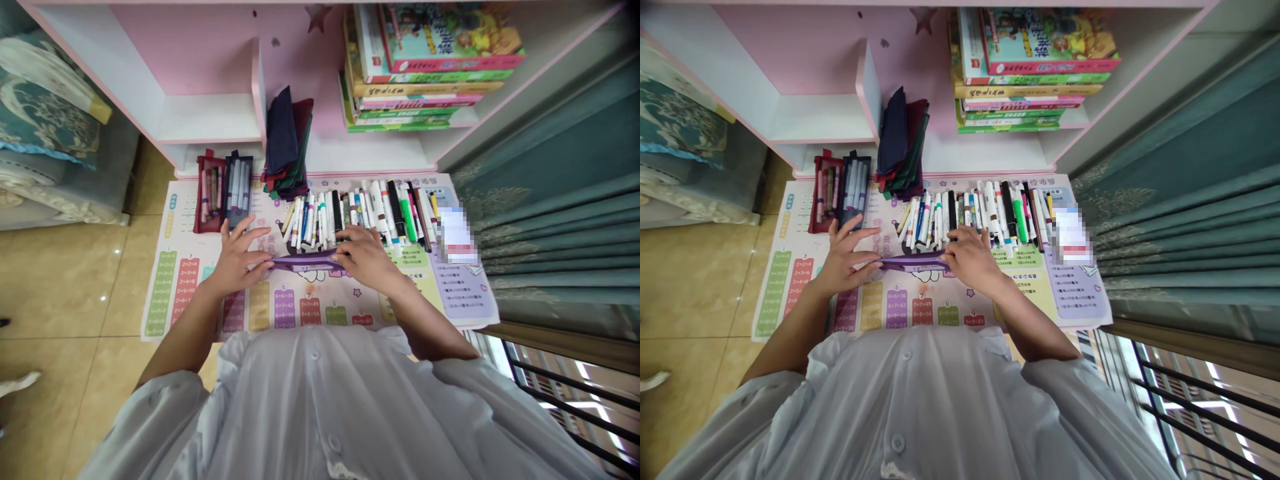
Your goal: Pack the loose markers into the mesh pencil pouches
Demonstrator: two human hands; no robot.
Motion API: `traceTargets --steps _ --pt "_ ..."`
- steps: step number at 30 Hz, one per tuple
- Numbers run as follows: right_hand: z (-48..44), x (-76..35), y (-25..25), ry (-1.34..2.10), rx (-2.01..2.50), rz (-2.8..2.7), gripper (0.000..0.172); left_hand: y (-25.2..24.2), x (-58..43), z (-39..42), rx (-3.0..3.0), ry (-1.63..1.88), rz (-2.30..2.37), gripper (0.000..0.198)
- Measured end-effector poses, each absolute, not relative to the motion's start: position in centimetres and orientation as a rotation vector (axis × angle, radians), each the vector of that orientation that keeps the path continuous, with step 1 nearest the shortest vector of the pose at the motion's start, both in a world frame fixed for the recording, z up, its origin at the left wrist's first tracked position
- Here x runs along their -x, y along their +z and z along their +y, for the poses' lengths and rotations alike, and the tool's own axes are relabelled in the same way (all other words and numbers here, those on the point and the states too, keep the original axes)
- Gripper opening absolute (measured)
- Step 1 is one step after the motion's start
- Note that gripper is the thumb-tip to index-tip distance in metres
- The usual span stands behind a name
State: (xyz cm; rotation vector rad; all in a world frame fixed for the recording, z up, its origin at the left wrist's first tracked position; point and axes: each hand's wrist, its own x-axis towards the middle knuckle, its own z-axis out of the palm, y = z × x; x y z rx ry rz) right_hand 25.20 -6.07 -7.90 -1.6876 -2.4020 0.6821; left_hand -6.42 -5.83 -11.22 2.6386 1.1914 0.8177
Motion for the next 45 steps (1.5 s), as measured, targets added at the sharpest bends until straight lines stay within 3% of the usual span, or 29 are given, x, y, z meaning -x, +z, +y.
traceTargets --steps 45 --pt "-6.3 -28.0 -8.8 0.606 1.74 -2.299 0.031 -11.3 6.7 -5.8 -2.621 0.785 1.225 0.023"
